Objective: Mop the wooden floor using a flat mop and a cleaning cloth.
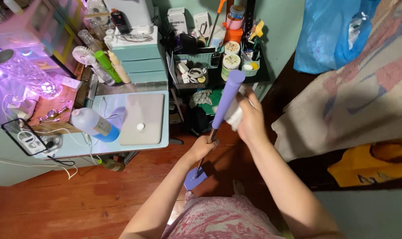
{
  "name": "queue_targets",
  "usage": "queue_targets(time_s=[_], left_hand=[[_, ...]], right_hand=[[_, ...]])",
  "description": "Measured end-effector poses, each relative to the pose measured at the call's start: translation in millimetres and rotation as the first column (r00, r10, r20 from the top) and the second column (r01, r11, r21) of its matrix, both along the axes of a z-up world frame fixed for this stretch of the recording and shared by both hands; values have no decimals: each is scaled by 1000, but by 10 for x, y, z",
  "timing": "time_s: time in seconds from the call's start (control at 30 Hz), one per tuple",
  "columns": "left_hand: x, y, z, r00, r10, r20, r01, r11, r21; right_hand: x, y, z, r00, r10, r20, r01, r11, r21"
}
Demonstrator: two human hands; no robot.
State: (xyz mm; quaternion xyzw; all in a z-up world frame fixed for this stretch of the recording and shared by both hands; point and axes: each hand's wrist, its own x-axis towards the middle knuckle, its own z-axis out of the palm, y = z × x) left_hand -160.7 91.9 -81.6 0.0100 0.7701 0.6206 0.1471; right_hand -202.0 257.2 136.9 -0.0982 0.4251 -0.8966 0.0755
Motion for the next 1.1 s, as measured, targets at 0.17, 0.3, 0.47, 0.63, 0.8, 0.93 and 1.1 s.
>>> queue_targets(time_s=[0.17, 0.3, 0.47, 0.63, 0.8, 0.93, 1.1], left_hand=[[-489, 221, -375, 998, 59, 27, -60, 997, 48], [-808, 354, -444, 980, 171, 100, -178, 982, 70], [-1183, 385, -720, 958, 249, 139, -276, 934, 228], [-1469, 452, -824, 949, 288, 126, -313, 897, 311], [-1517, 363, -885, 873, 475, 113, -488, 845, 216], [-1351, 163, -647, 794, 602, 88, -607, 776, 172], [-1143, -212, -885, 676, 732, 85, -736, 673, 64]], right_hand=[[-779, 1093, -1170, 971, -120, 205, 97, 988, 119], [-1170, 1921, -1988, 857, -228, 463, 153, 969, 193], [-1866, 2682, -3370, 884, -37, 467, 43, 999, -3], [-2377, 2746, -3828, 703, 73, 708, -78, 997, -25], [-3169, 2552, -3869, 574, 35, 818, -120, 992, 42], [-4228, 2366, -4387, 662, -41, 748, -28, 997, 79], [-4603, 1912, -3888, 925, -304, -228, 329, 339, 882]])
